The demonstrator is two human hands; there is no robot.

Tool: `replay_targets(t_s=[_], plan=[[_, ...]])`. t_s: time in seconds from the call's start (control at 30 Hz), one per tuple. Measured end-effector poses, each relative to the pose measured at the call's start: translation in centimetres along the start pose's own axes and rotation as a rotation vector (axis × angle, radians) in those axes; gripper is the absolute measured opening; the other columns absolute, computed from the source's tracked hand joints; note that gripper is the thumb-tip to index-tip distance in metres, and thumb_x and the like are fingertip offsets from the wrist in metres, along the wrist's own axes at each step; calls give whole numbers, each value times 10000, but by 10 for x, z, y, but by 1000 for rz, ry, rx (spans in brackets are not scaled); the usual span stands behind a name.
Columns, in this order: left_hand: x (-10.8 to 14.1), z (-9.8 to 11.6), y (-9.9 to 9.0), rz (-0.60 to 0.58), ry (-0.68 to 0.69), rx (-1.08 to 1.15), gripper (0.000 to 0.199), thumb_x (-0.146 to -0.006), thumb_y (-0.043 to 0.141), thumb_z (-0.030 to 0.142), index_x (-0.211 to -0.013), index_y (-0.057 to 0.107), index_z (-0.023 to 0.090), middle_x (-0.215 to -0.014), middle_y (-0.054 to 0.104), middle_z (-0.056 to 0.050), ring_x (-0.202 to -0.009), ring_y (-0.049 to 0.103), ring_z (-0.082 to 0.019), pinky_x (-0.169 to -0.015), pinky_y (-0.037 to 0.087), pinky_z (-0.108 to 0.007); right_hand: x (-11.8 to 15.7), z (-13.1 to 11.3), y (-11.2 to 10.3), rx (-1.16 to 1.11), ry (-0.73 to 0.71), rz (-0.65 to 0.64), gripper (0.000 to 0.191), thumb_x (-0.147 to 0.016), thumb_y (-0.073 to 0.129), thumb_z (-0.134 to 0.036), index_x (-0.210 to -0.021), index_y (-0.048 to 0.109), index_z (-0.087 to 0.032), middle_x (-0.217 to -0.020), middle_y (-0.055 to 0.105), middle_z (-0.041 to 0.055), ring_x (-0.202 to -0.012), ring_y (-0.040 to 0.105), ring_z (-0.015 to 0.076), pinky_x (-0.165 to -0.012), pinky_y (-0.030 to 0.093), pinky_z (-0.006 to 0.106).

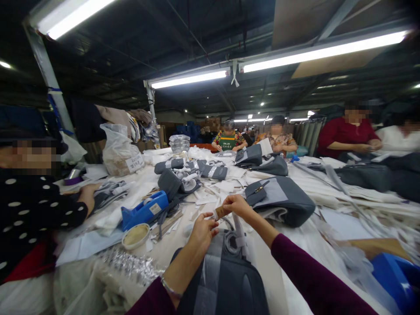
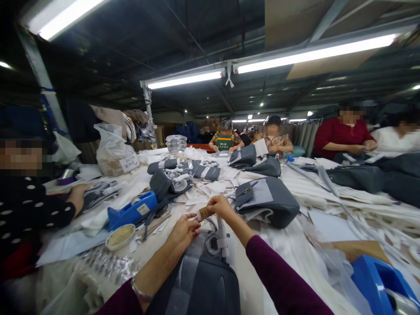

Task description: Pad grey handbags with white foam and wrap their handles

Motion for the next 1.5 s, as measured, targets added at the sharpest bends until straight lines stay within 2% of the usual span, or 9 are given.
replay_targets(t_s=[0.37, 0.5, 0.63, 0.77, 0.93, 1.13, 1.23, 1.33, 1.5], plan=[[1, 22, 11, -82, 174, -82, 274, -734, 513, -8, -952, 463, 149, -877, 587, -69, -736, 661, -170, -555, 528, -237, 12, -26, 12, 297, -143, -19, 74, -609, 704, -171, -678, 729, -171, -679, 701, 64, -691, 609, 204, -615, 362, 279], [8, 35, 20, -191, 385, -495, 198, -737, 540, 55, -904, 543, 162, -952, 574, -77, -868, 631, -213, -638, 543, -300, 13, -14, 17, 223, -148, -59, 63, -626, 691, -214, -665, 714, -170, -630, 686, 43, -634, 598, 181, -588, 377, 264], [19, 58, 15, 2, 796, -1053, 261, -681, 675, 140, -921, 594, 205, -1059, 564, -72, -1105, 495, -260, -944, 415, -376, 12, 4, 21, 50, -144, -106, 108, -606, 631, -120, -689, 682, -165, -600, 661, -4, -595, 596, 141, -574, 422, 224], [12, 47, 12, -81, 670, -1360, 103, -716, 634, 144, -677, 560, 204, -717, 551, -22, -812, 555, -222, -808, 409, -318, 15, 12, 16, -78, -159, -113, 238, -551, 531, -22, -702, 662, -151, -654, 664, 3, -616, 591, 135, -605, 452, 229], [27, 46, 25, -280, 720, -1453, 209, -673, 560, 3, -639, 571, 208, -668, 514, -16, -727, 547, -199, -764, 372, -282, 22, 6, -6, -185, -217, -42, 569, -486, 393, 34, -931, 685, -167, -983, 685, 44, -880, 598, 163, -820, 453, 280], [33, 68, 55, -351, 875, -1426, 189, -703, 520, 22, -697, 570, 204, -722, 524, -23, -742, 533, -189, -753, 381, -274, 36, -6, 10, -319, -219, -262, 430, -492, 608, 0, -859, 736, -182, -906, 723, 8, -932, 619, 217, -901, 438, 322], [10, 69, 61, -335, 779, -1205, 156, -737, 497, 51, -714, 549, 196, -729, 549, -10, -742, 542, -168, -749, 412, -255, 34, 2, 17, -428, -154, -292, 130, -589, 712, -179, -711, 731, -137, -756, 725, 33, -815, 647, 210, -850, 461, 326], [-27, 54, 55, -226, 647, -1058, 277, -720, 415, -21, -824, 568, 185, -809, 605, -23, -785, 573, -152, -783, 440, -250, 21, 16, 6, -561, -64, -164, 154, -693, 695, -272, -683, 707, -119, -699, 716, 48, -783, 657, 190, -873, 452, 319], [-64, 12, 53, -283, 534, -1111, 213, -620, 526, -30, -678, 574, 169, -698, 631, -12, -740, 584, -169, -772, 459, -273, 0, 45, 1, -800, 167, -39, 175, -857, 586, -274, -866, 654, -113, -724, 705, 58, -691, 668, 155, -767, 508, 302]])
Point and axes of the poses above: each hand's wrist, its own x-axis away from the middle knuckle, its own y-axis out of the palm, z = x × y, the point moved 7 cm from there along -x, towards the middle knuckle
